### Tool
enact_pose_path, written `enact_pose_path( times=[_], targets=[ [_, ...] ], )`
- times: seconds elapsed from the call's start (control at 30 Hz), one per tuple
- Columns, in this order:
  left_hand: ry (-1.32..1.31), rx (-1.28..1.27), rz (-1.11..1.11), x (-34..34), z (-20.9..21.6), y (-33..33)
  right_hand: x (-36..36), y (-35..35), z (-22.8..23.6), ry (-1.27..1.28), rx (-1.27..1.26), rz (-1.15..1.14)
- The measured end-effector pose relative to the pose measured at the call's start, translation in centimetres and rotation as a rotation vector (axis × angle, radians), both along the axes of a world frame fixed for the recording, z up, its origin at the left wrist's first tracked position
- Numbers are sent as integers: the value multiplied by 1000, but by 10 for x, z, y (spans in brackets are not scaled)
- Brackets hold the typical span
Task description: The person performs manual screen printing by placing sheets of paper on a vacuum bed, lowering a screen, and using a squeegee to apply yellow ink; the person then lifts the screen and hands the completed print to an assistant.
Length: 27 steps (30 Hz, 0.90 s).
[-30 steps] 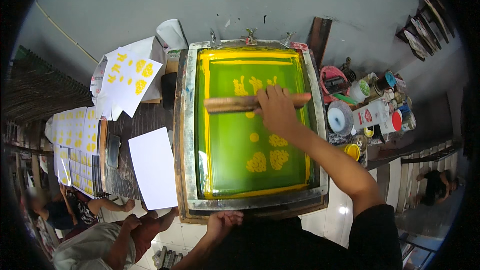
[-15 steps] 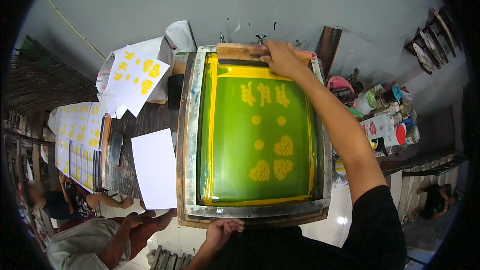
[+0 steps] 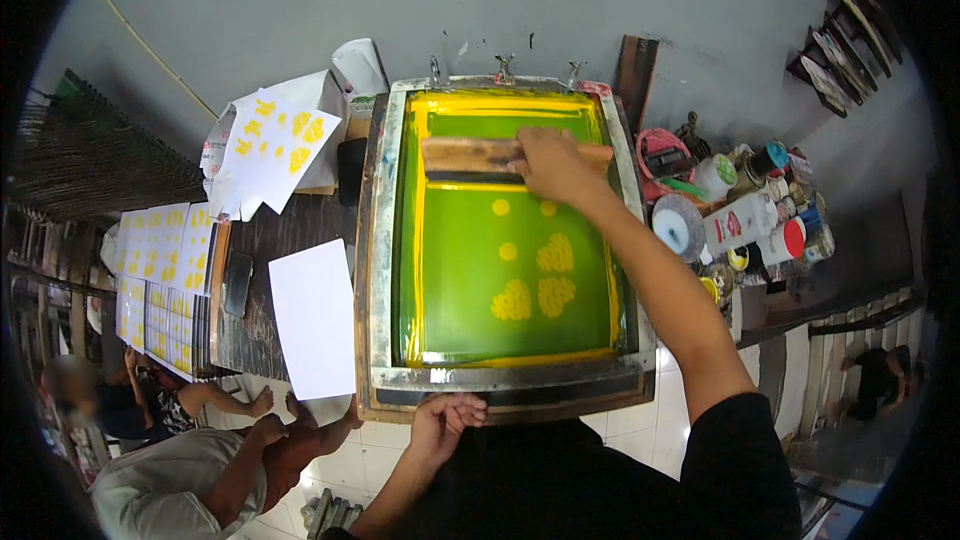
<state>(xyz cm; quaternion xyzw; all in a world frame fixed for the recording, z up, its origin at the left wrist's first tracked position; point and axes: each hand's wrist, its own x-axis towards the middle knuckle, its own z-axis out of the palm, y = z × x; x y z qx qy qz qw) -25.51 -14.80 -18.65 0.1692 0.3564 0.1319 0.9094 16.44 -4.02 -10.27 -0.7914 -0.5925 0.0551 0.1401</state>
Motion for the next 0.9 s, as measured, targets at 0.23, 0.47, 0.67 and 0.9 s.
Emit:
enact_pose_path(
  times=[0.23, 0.47, 0.67, 0.9],
  targets=[
    [-73, 8, -14, 3, -2, 3, -120, -143, 2, -66, 81, 59],
    [-620, -97, -79, 10, 29, 17, -170, -189, 72, -147, 427, 15],
    [-653, 648, -314, 81, 100, 88, -118, -142, 203, -481, 782, 26],
    [1080, 2032, -428, 105, 18, 147, -78, -85, 315, -410, 667, -197]
  ],
)
